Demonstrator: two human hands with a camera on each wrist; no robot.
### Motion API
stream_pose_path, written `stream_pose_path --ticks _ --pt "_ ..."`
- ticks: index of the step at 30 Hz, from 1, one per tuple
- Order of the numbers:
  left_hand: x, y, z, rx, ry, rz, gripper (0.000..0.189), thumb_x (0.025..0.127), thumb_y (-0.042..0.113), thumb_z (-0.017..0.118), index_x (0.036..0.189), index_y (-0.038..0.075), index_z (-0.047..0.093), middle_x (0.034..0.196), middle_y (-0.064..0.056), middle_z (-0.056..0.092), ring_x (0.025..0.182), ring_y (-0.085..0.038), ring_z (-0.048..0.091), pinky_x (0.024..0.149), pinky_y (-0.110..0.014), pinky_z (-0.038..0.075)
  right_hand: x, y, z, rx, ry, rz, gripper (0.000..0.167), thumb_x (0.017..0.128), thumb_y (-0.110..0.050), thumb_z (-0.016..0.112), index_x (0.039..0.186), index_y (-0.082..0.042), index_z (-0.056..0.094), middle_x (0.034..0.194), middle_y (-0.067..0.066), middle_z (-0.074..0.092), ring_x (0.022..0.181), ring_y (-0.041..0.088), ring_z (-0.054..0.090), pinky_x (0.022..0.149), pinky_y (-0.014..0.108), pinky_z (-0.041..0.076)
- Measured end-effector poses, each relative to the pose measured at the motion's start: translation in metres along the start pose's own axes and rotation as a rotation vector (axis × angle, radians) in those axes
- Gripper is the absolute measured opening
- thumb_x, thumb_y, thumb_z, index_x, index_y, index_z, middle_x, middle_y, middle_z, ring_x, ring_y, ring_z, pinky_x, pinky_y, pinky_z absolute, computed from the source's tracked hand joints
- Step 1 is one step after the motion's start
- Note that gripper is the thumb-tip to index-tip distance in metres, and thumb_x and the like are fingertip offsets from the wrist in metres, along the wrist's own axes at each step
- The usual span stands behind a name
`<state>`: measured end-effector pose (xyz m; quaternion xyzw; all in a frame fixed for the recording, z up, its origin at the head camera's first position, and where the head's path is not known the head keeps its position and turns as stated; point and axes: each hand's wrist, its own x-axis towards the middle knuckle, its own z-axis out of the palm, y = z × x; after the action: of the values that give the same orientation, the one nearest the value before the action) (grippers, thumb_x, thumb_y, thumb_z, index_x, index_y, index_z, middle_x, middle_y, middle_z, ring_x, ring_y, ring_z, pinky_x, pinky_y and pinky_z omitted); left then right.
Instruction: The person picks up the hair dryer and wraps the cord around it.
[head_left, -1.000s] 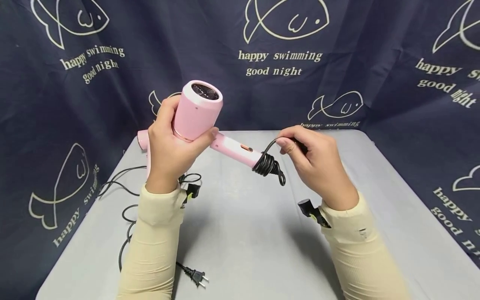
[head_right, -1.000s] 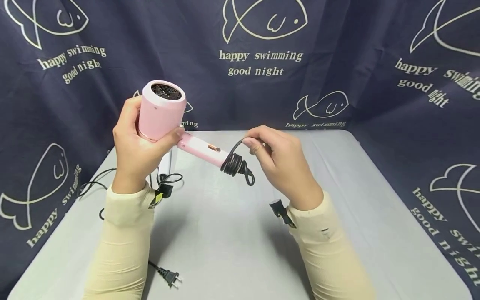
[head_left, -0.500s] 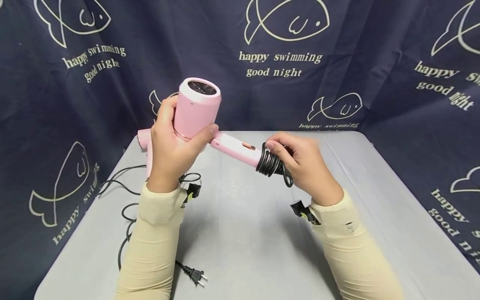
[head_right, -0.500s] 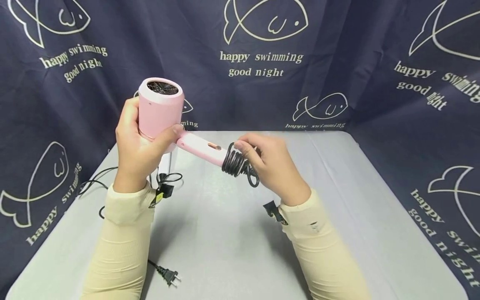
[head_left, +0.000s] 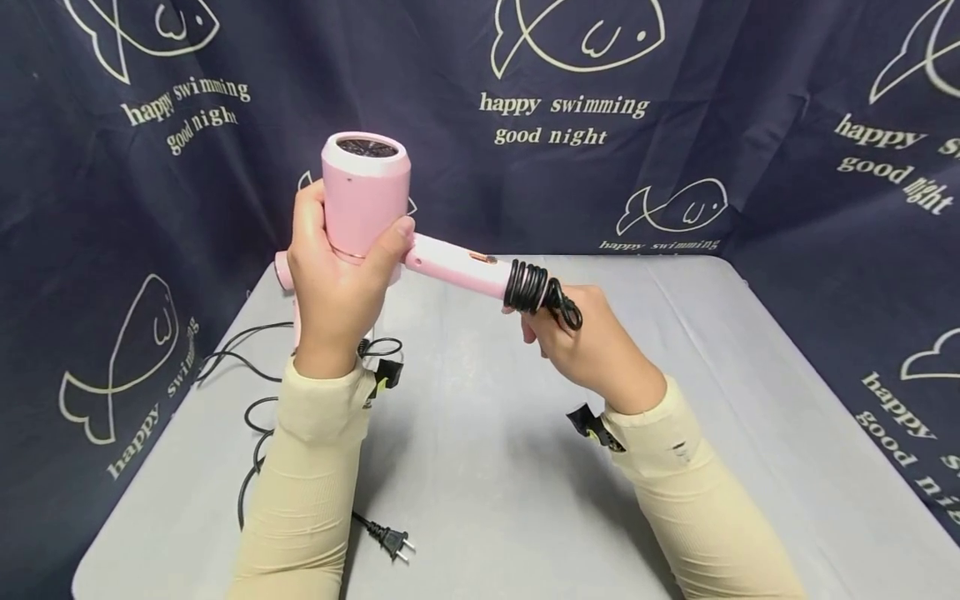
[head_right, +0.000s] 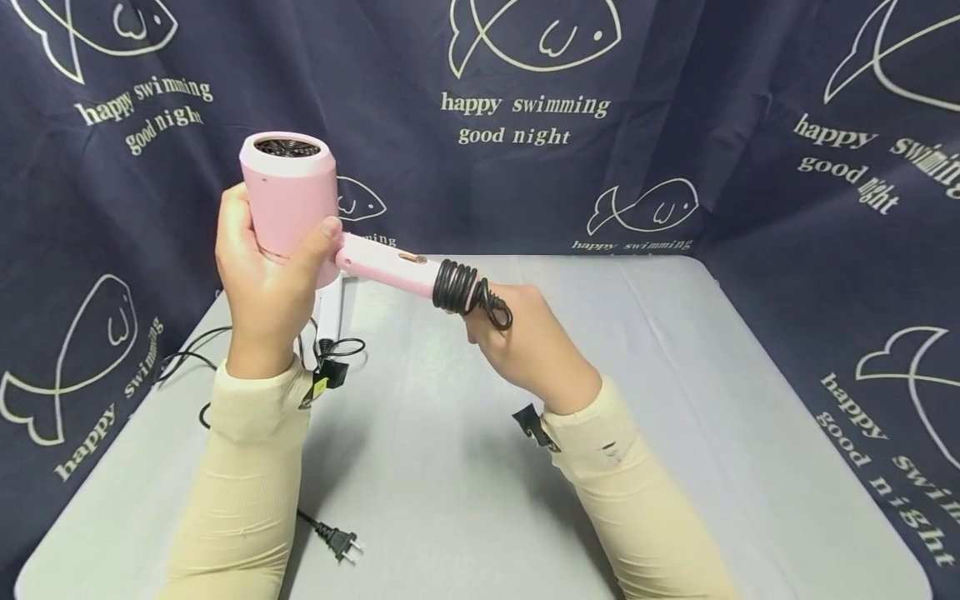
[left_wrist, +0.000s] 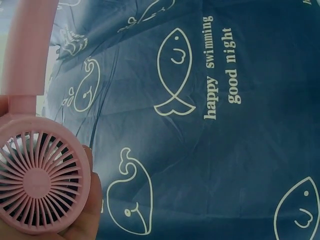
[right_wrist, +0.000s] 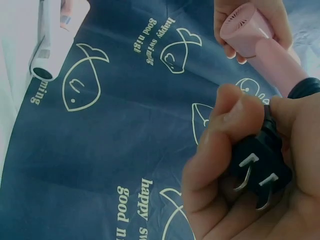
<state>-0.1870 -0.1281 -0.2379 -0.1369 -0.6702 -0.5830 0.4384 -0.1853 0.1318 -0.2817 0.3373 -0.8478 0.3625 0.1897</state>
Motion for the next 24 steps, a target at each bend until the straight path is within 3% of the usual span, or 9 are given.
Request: stream_pose_path --ticks 2,4,6,12,16,20,24 --pt "0.001 -0.002 0.001 0.017 0.013 -0.001 0.061 0.076 0.029 0.086 0.125 0.004 0.059 0.111 -0.009 0.068 0.097 -0.019 0.064 0.086 -0.03 0.051 0.001 -0.002 0.0 0.006 -0.011 0.027 0.022 0.103 -0.011 0.053 0.096 -0.02 0.072 0.065 -0.01 0.059 0.05 0.006 0.053 0.048 0.026 0.045" --pt "0.001 -0.004 0.002 0.042 0.03 -0.003 0.061 0.077 0.031 0.086 0.125 0.004 0.058 0.11 -0.009 0.068 0.097 -0.018 0.063 0.086 -0.03 0.05 0.002 -0.003 0.001 -0.001 -0.015 0.028 0.024 0.105 -0.013 0.053 0.093 -0.019 0.072 0.067 -0.009 0.061 0.052 0.006 0.054 0.05 0.026 0.046" --pt "0.001 -0.005 0.002 0.074 0.054 -0.01 0.062 0.077 0.033 0.086 0.125 0.006 0.058 0.109 -0.008 0.068 0.096 -0.016 0.063 0.087 -0.029 0.048 0.002 -0.005 0.002 -0.034 -0.029 0.005 0.023 0.106 -0.016 0.052 0.095 -0.017 0.071 0.069 -0.008 0.061 0.056 0.006 0.054 0.055 0.027 0.048" --pt "0.001 -0.005 -0.002 0.14 0.1 -0.049 0.065 0.077 0.037 0.086 0.129 0.011 0.057 0.108 -0.005 0.068 0.094 -0.013 0.063 0.084 -0.028 0.047 -0.001 -0.014 0.006 -0.19 -0.145 -0.102 0.02 0.104 -0.027 0.057 0.115 -0.012 0.064 0.095 -0.01 0.069 0.062 0.003 0.05 0.067 0.026 0.049" --pt "0.0 -0.005 -0.003 0.147 0.082 -0.042 0.068 0.077 0.033 0.088 0.132 0.008 0.055 0.114 -0.006 0.066 0.099 -0.013 0.061 0.088 -0.029 0.046 -0.007 -0.023 0.005 -0.233 -0.185 -0.099 0.025 0.102 -0.027 0.058 0.12 -0.011 0.062 0.077 -0.013 0.063 0.057 0.004 0.048 0.062 0.026 0.048" --pt "-0.001 -0.008 0.0 0.175 0.056 0.011 0.071 0.076 0.032 0.09 0.131 0.005 0.054 0.114 -0.007 0.066 0.1 -0.014 0.06 0.089 -0.031 0.048 -0.012 -0.031 0.0 -0.286 -0.153 -0.091 0.021 0.098 -0.023 0.058 0.115 -0.011 0.062 0.069 -0.013 0.055 0.058 0.005 0.048 0.059 0.026 0.046" --pt "-0.001 -0.009 0.0 0.23 0.035 0.073 0.07 0.074 0.033 0.089 0.129 0.004 0.056 0.11 -0.007 0.066 0.097 -0.016 0.061 0.085 -0.035 0.049 -0.016 -0.036 -0.004 -0.37 -0.038 -0.139 0.015 0.096 -0.018 0.057 0.107 -0.011 0.063 0.067 -0.01 0.049 0.057 0.009 0.044 0.055 0.028 0.043"
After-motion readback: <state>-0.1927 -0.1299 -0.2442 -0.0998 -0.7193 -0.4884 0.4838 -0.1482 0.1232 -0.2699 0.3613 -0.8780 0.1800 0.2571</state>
